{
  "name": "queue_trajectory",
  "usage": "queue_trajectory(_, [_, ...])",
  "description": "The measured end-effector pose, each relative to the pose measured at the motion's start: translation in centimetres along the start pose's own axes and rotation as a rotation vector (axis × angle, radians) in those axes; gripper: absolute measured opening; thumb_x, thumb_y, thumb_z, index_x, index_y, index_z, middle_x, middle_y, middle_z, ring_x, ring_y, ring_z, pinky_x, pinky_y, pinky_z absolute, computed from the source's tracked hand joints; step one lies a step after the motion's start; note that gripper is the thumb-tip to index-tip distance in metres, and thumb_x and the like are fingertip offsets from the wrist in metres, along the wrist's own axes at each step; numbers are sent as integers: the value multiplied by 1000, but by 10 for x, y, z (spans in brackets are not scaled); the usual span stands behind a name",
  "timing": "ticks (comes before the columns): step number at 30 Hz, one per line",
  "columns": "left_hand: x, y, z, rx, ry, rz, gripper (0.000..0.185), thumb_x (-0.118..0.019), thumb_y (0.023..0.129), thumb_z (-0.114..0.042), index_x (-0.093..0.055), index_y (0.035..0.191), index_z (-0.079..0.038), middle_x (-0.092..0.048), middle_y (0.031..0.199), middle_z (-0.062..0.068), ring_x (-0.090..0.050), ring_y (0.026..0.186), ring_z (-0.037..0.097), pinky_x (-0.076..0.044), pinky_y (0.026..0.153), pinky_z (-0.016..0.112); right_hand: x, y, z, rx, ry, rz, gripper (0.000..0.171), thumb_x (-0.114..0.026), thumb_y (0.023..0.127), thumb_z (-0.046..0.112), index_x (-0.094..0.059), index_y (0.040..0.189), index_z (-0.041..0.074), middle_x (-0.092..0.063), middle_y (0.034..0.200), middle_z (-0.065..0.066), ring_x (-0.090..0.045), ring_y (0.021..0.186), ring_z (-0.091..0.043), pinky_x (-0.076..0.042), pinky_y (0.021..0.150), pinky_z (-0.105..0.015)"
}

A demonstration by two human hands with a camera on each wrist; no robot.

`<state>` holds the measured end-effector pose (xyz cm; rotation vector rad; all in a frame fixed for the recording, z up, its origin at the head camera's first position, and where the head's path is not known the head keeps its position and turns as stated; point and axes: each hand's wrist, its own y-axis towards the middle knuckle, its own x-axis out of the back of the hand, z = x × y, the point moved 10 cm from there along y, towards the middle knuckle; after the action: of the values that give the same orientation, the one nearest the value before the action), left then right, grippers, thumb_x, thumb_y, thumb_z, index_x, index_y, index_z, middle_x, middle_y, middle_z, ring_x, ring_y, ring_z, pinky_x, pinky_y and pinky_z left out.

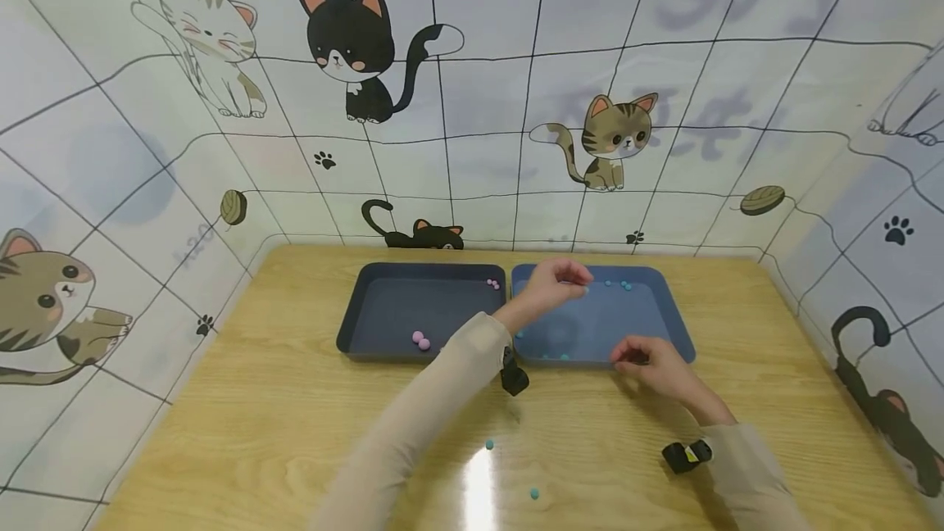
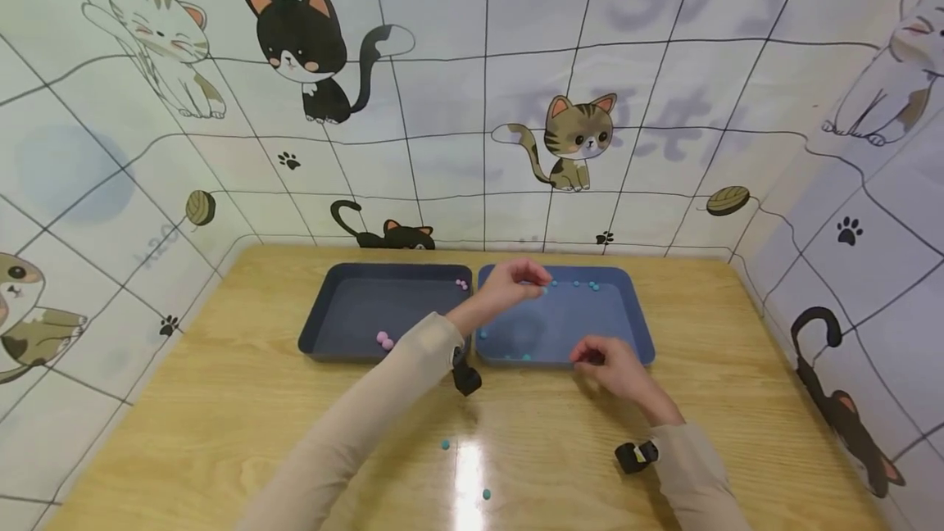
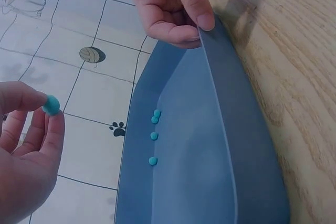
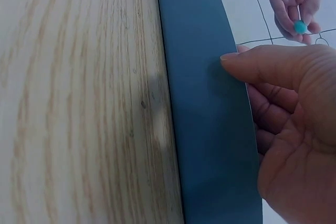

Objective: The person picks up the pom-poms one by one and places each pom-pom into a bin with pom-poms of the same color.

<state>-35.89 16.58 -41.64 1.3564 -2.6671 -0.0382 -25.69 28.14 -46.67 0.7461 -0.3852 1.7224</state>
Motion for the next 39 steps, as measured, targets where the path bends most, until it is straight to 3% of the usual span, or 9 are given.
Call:
queue_trajectory(3, [0, 2, 2, 9, -3, -23, 16, -61, 86, 6, -64, 102, 5, -61, 108, 23, -59, 88, 12, -50, 72, 21, 0, -1, 0, -6, 4, 6, 11, -64, 84, -4, -65, 85, 7, -63, 82, 1, -56, 74, -5, -48, 64, -24])
queue_trajectory(10, [1, 6, 4, 19, 12, -71, 14, -62, 84, 6, -66, 96, 0, -64, 93, 6, -60, 88, 14, -49, 72, 21, 0, -2, 0, 3, 23, 4, 8, -65, 84, -1, -65, 85, 7, -62, 81, 2, -55, 73, -5, -48, 63, -24])
queue_trajectory(27, [11, 9, 4, 29, 41, -130, 13, -65, 84, 4, -65, 96, -1, -65, 93, 7, -58, 82, 7, -49, 70, 21, 0, -1, 2, 15, 0, -2, 10, -66, 84, -1, -65, 84, 9, -62, 81, 3, -55, 72, -5, -48, 63, -24])
queue_trajectory(31, [13, 6, 4, 19, 41, -123, 14, -65, 84, 4, -64, 97, -1, -65, 98, 11, -58, 83, 8, -49, 72, 20, -1, 0, 0, 23, 8, -11, 12, -66, 83, -3, -65, 83, 9, -62, 80, 3, -55, 72, -4, -48, 62, -23])
queue_trajectory(39, [21, -13, 1, -11, 77, -80, 11, -63, 86, 3, -64, 95, -2, -65, 95, 8, -58, 84, 8, -50, 72, 21, 2, 0, 3, 23, -4, -11, 12, -66, 83, -2, -66, 84, 10, -63, 80, 3, -54, 72, -3, -48, 63, -23])
